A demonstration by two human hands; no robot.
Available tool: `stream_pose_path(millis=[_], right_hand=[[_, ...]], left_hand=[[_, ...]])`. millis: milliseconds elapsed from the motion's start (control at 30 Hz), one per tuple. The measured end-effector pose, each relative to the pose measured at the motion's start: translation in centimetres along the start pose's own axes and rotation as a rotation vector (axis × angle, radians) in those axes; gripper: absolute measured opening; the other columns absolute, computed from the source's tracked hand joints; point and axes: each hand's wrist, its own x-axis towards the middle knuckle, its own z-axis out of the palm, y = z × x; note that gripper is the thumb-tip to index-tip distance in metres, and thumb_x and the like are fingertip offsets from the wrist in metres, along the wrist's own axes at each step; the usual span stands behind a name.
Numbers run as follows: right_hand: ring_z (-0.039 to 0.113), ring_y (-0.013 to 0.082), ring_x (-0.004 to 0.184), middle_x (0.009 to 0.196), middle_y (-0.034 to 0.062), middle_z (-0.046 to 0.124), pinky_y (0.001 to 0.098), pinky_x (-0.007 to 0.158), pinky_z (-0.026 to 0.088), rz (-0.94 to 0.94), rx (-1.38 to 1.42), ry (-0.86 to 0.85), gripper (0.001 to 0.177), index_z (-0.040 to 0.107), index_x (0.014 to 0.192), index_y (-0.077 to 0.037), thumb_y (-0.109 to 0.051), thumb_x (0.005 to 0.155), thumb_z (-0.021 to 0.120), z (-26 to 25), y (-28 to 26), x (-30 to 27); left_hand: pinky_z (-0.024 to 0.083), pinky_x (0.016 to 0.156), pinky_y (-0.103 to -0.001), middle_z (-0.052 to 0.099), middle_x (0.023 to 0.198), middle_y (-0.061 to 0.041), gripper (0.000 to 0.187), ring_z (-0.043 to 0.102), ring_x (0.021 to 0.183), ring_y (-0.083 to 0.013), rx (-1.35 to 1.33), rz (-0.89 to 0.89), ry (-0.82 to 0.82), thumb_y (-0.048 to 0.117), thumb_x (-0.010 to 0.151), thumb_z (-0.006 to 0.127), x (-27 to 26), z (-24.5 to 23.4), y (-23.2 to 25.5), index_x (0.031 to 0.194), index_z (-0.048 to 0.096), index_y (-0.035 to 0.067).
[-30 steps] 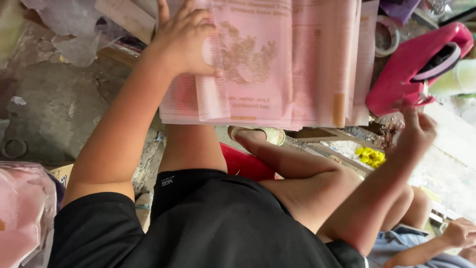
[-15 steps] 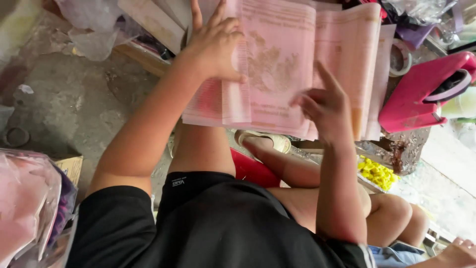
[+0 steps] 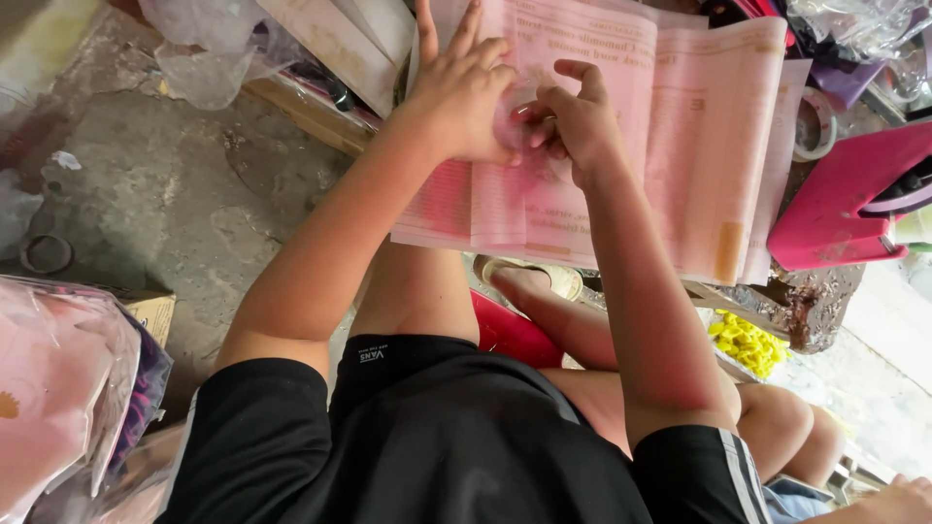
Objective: Folding and smoothing decorative pink paper for flower arrangements.
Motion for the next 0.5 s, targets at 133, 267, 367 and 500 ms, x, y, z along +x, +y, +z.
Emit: stream_pose_path(millis=[133, 267, 367, 500], right_hand=[[0.057, 0.0102, 0.047, 0.081, 0.0076, 0.075, 0.0232, 0.041, 0.025, 0.048, -0.078, 0.05, 0.041, 0.043, 0.132, -0.014, -0.02, 0.094, 0.056, 0.7, -0.4, -0.1], [0.059, 0.0119, 0.043, 0.076, 0.0088, 0.076, 0.0249, 0.038, 0.023, 0.056, -0.116, 0.099, 0.039, 0.043, 0.123, -0.013, -0.019, 0.091, 0.066, 1.4, -0.6, 0.2], [0.058, 0.0126, 0.042, 0.071, 0.0076, 0.074, 0.0262, 0.039, 0.023, 0.07, -0.144, 0.129, 0.039, 0.042, 0.118, -0.014, -0.02, 0.089, 0.068, 1.6, -0.5, 0.6], [0.055, 0.0119, 0.044, 0.07, 0.0047, 0.072, 0.0259, 0.042, 0.032, 0.081, -0.196, 0.152, 0.037, 0.042, 0.116, -0.016, -0.023, 0.09, 0.067, 1.8, -1.2, 0.0]], left_hand=[[-0.011, 0.106, -0.082, 0.047, 0.154, -0.01, 0.105, 0.01, 0.152, -0.0389, -0.015, 0.003, 0.002, 0.085, 0.058, 0.072, 0.2, 0.3, -0.1, 0.135, 0.063, 0.013], [-0.003, 0.107, -0.083, 0.043, 0.155, -0.011, 0.107, 0.011, 0.151, -0.0399, -0.022, 0.006, -0.059, 0.084, 0.06, 0.075, 0.0, -0.7, 0.1, 0.138, 0.059, 0.011], [0.003, 0.109, -0.077, 0.041, 0.156, -0.01, 0.104, 0.017, 0.148, -0.0351, -0.013, -0.007, -0.089, 0.084, 0.062, 0.074, -0.1, -1.0, 0.2, 0.137, 0.059, 0.013], [0.018, 0.107, -0.064, 0.043, 0.154, -0.005, 0.094, 0.033, 0.138, -0.0289, 0.0, -0.013, -0.05, 0.083, 0.06, 0.078, 0.0, -0.7, 0.1, 0.124, 0.064, 0.016]])
